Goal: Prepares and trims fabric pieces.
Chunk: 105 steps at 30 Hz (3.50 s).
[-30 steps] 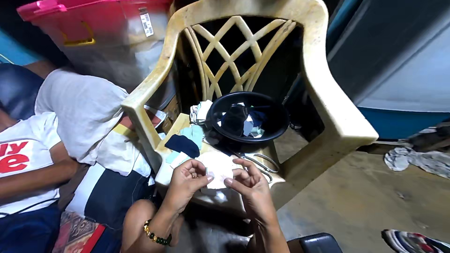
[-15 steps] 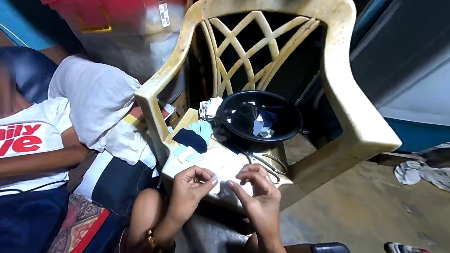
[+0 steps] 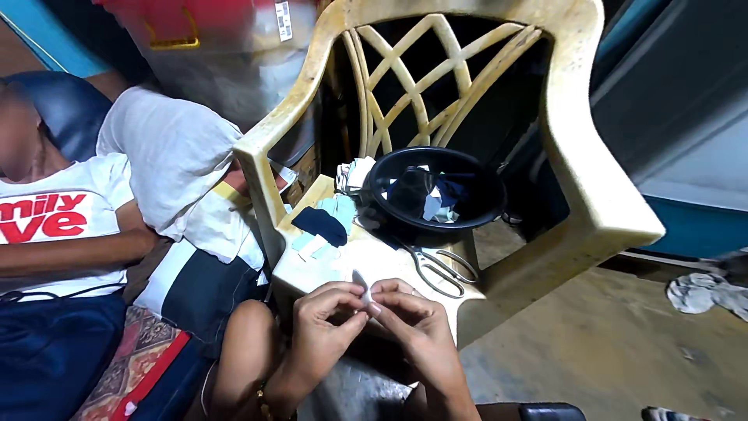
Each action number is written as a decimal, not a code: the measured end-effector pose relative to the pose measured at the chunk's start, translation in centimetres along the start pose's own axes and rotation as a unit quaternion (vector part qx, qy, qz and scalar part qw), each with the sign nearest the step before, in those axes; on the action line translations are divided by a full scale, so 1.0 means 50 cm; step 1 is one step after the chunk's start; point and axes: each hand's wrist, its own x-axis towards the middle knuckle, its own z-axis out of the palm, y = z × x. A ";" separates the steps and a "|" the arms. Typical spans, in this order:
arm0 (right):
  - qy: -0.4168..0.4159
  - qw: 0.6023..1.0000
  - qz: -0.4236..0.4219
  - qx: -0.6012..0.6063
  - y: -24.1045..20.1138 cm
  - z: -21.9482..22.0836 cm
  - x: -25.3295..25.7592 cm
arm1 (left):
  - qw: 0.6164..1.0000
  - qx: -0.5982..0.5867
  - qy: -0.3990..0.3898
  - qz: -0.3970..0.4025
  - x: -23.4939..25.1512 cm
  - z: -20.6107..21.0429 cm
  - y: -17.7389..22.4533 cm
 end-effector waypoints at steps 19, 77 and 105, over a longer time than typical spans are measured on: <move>0.039 0.993 0.091 0.060 0.025 -0.035 0.004 | 0.948 -0.118 0.090 -0.280 0.014 -0.059 -0.049; -0.123 0.985 -0.086 0.089 0.002 -0.099 0.003 | 0.981 -0.134 -0.119 -0.080 0.000 -0.036 0.020; -0.122 0.992 0.005 0.026 0.034 -0.066 0.006 | 0.979 -0.112 -0.068 -0.156 0.021 -0.028 0.018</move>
